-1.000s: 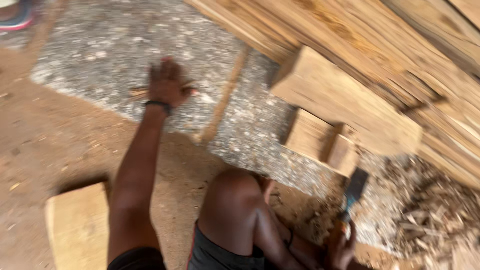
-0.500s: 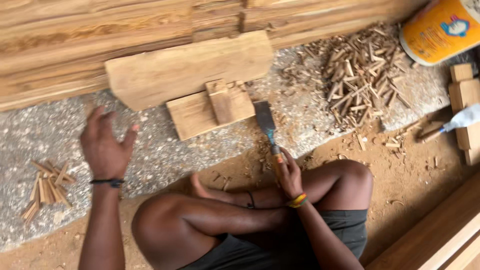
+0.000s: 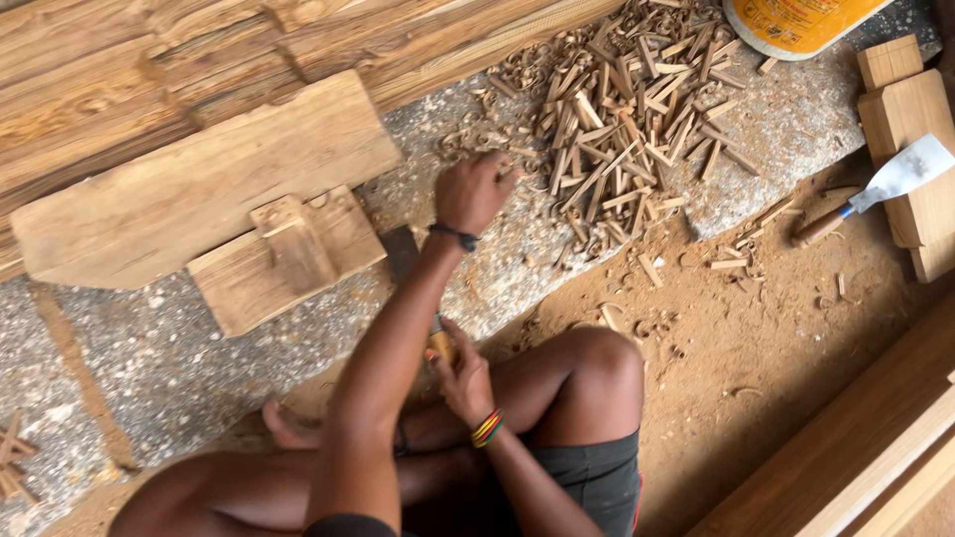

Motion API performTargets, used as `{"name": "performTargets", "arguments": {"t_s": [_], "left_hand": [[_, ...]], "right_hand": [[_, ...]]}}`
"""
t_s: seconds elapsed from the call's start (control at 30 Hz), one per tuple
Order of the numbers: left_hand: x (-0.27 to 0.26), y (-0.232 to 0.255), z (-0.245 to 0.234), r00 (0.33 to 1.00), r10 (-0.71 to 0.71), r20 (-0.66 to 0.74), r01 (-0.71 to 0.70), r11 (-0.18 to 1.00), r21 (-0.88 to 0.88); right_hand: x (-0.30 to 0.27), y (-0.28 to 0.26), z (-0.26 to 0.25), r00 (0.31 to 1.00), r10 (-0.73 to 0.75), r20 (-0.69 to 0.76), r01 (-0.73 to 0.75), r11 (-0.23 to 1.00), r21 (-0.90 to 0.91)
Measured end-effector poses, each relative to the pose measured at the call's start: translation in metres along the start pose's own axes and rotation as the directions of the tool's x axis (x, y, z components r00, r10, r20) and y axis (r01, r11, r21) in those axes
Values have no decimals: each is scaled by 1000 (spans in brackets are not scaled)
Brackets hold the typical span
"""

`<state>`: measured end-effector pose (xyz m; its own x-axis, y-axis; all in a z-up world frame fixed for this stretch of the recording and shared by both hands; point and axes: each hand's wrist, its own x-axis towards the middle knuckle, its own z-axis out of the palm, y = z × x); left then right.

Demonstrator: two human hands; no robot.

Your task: The person sits cross-legged on the ground and uses a chisel to carve small wooden blocks. They repeatedly scrape the surface of the wood to remove shavings, occasionally pausing to clear the debris by hand. The person works on multiple small blocks, moving them aside as they are finished.

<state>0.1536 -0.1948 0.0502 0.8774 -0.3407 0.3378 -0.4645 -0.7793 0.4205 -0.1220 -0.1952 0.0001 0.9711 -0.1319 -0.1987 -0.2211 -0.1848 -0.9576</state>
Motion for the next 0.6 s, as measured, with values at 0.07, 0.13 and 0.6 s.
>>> {"name": "performTargets", "arguments": {"t_s": [0.07, 0.13, 0.6], "left_hand": [[18, 15, 47, 995, -73, 71, 74, 997, -7], [28, 22, 82, 979, -136, 152, 135, 991, 14], [5, 38, 47, 928, 371, -39, -366, 884, -292]], "right_hand": [[1, 21, 4, 998, -56, -1, 56, 998, 39], [4, 51, 9, 987, -158, -18, 159, 981, 114], [6, 21, 3, 987, -159, -34, 160, 986, 46]]}}
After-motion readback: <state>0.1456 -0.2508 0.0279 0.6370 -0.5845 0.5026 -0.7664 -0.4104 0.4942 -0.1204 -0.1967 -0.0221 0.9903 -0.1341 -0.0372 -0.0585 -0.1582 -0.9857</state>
